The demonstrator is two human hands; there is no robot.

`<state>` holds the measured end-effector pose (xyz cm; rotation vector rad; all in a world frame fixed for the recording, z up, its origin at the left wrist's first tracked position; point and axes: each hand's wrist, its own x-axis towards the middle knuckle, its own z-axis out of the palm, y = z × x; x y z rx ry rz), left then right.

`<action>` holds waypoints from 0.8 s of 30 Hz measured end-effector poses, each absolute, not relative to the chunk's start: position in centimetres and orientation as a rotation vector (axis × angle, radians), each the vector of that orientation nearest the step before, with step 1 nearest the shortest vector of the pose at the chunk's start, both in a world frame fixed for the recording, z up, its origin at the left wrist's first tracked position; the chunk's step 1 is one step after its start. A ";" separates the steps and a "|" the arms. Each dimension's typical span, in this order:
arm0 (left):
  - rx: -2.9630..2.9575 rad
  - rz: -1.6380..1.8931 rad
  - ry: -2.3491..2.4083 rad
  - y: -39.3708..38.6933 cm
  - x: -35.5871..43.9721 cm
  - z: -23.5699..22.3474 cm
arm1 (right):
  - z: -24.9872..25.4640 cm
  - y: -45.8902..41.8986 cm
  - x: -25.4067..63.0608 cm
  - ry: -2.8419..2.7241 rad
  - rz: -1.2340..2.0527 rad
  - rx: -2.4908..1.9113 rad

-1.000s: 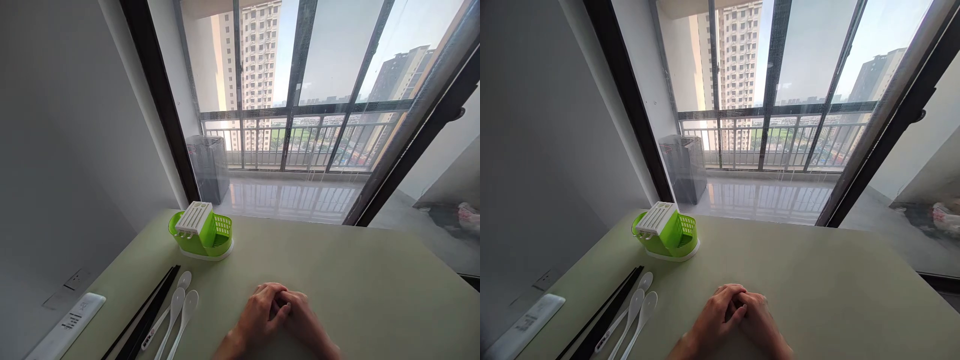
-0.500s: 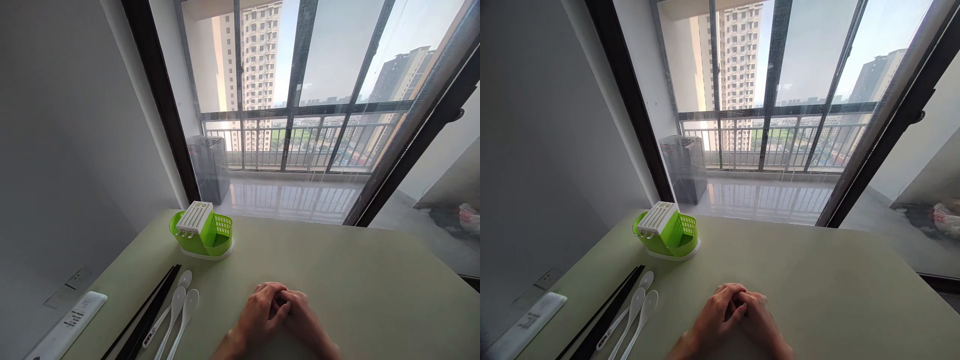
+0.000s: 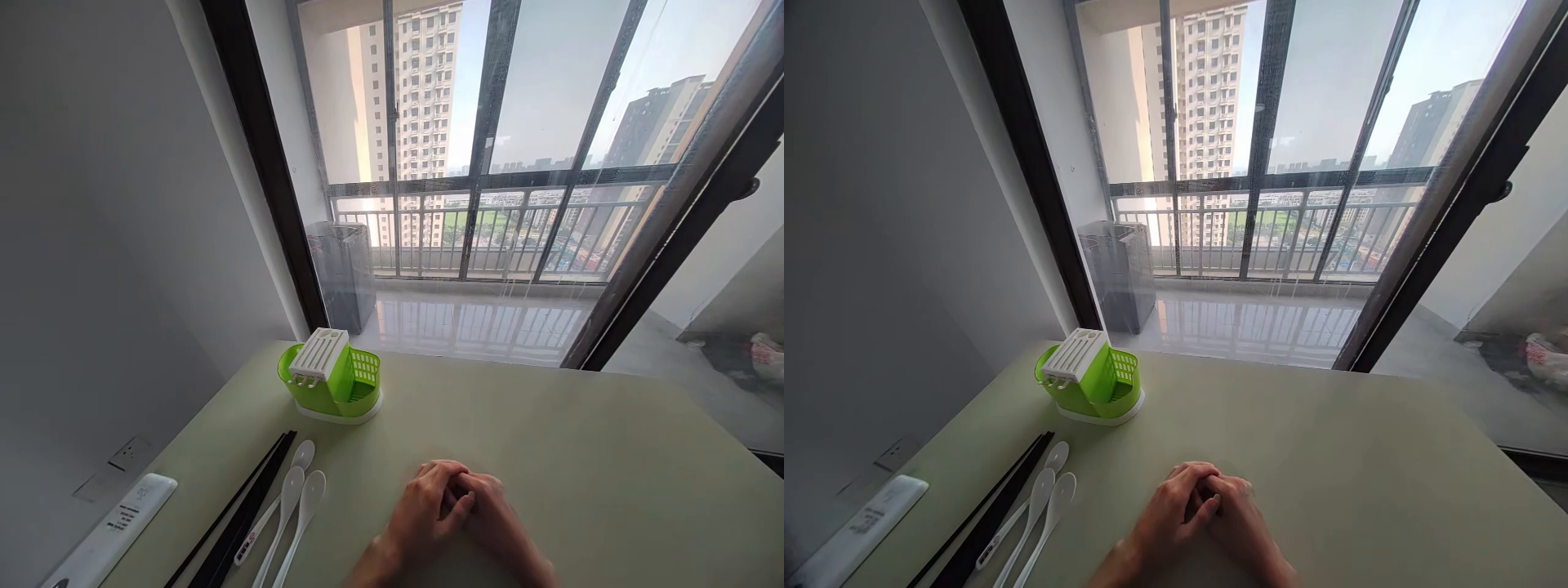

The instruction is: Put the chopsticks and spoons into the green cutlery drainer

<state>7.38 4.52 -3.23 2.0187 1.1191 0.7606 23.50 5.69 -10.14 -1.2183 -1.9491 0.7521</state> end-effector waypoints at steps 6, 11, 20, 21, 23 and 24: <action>2.021 0.760 1.128 4.6 7.4 -3.1 | -9.6 5.7 23.5 -1.928 0.763 -1.192; 2.019 0.763 1.115 4.5 7.4 -3.3 | -9.3 5.6 23.4 -1.916 0.784 -1.204; 2.012 0.749 1.121 4.5 7.4 -3.2 | -9.4 5.6 23.5 -1.924 0.779 -1.211; 2.011 0.745 1.124 4.5 7.3 -3.3 | -9.4 5.6 23.5 -1.929 0.774 -1.219; 2.010 0.738 1.129 4.5 7.3 -3.3 | -9.3 5.6 23.5 -1.936 0.765 -1.235; 2.012 0.736 1.130 4.5 7.3 -3.3 | -9.3 5.6 23.5 -1.938 0.763 -1.242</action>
